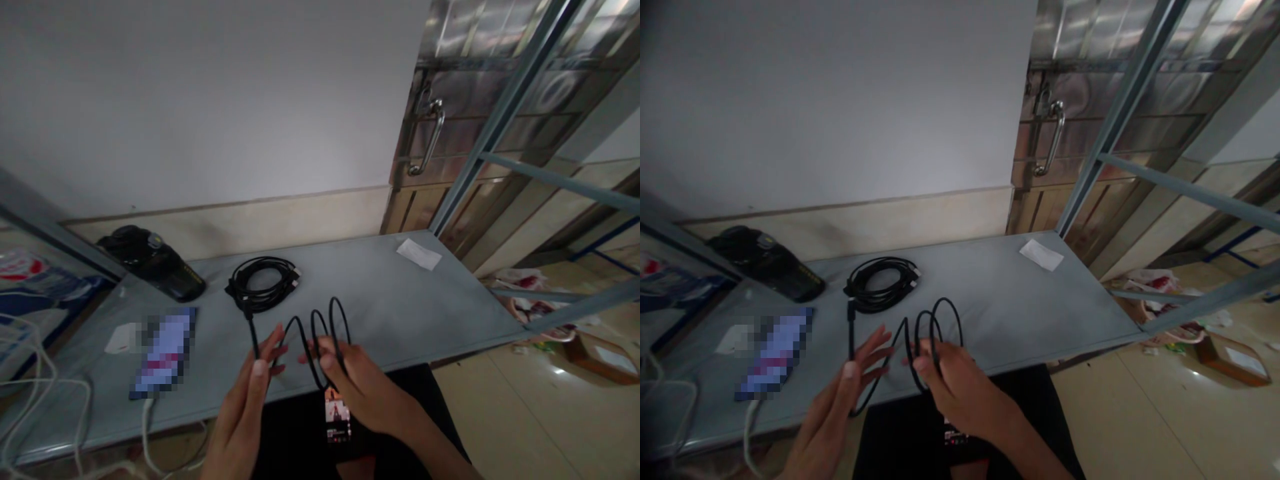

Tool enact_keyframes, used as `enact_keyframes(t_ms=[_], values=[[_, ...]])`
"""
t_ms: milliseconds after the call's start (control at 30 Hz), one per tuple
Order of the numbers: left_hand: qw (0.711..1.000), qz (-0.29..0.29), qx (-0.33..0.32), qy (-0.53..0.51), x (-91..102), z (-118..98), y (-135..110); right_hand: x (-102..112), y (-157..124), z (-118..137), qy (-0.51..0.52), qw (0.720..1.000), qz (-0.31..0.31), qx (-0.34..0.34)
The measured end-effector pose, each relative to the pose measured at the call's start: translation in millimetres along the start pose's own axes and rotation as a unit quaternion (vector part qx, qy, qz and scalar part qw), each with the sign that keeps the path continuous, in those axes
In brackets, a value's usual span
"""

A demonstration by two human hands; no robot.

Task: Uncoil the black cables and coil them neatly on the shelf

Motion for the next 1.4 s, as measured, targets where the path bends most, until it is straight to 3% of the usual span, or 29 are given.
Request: enact_keyframes(t_ms=[100, 200, 267, 400, 533, 667, 767, 867, 967, 1100, 1200, 1300, 1400], values=[[0.999, 0.025, 0.011, -0.022, -6.7, 6.9, 3.3, -25.6, 21.4, 11.9, 0.029, 0.997, 0.066, 0.010], [0.998, 0.020, 0.027, -0.058, -9.3, 6.2, 10.9, -35.5, 40.8, 11.5, 0.037, 0.997, 0.060, 0.018], [0.993, 0.040, 0.045, -0.099, -13.5, -1.9, 21.2, -37.6, 51.8, 8.5, 0.061, 0.996, 0.065, 0.018], [0.967, 0.123, 0.064, -0.213, -25.1, -31.3, 60.6, -38.1, 70.3, 5.6, 0.093, 0.986, 0.137, 0.016], [0.931, 0.163, 0.063, -0.319, -33.0, -53.4, 114.1, -25.2, 95.4, 3.8, -0.119, 0.986, 0.098, 0.067], [0.909, 0.193, 0.077, -0.362, -44.0, -63.1, 157.3, -6.8, 133.2, -8.8, -0.367, 0.925, 0.030, 0.093], [0.897, 0.202, 0.062, -0.387, -46.5, -68.3, 182.5, 3.3, 164.2, -21.0, -0.453, 0.884, 0.011, 0.116], [0.893, 0.189, 0.052, -0.404, -38.1, -63.4, 207.0, 3.3, 190.1, -31.1, -0.479, 0.861, 0.018, 0.169], [0.908, 0.176, 0.059, -0.376, -25.1, -44.4, 227.5, -7.8, 208.2, -43.6, -0.494, 0.845, 0.046, 0.199], [0.937, 0.142, 0.047, -0.316, -14.2, -17.5, 237.3, -26.8, 219.5, -62.8, -0.477, 0.852, 0.080, 0.202], [0.951, 0.111, 0.011, -0.288, -11.5, -10.1, 234.6, -31.8, 219.2, -69.1, -0.454, 0.858, 0.067, 0.232], [0.962, 0.055, -0.021, -0.267, -7.8, -5.3, 234.0, -29.3, 214.9, -69.9, -0.450, 0.849, 0.038, 0.274], [0.977, -0.039, -0.044, -0.207, 0.4, 7.5, 239.0, -27.7, 211.8, -74.8, -0.451, 0.842, 0.033, 0.294]])
Point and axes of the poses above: each hand's wrist, its own y-axis towards the middle knuckle, its own x-axis out of the back of the hand, z = x × y, the point moved 3 cm from there along y, towards the middle knuckle, and after that the axes turned 7 degrees about y, right-handed, at the moved point
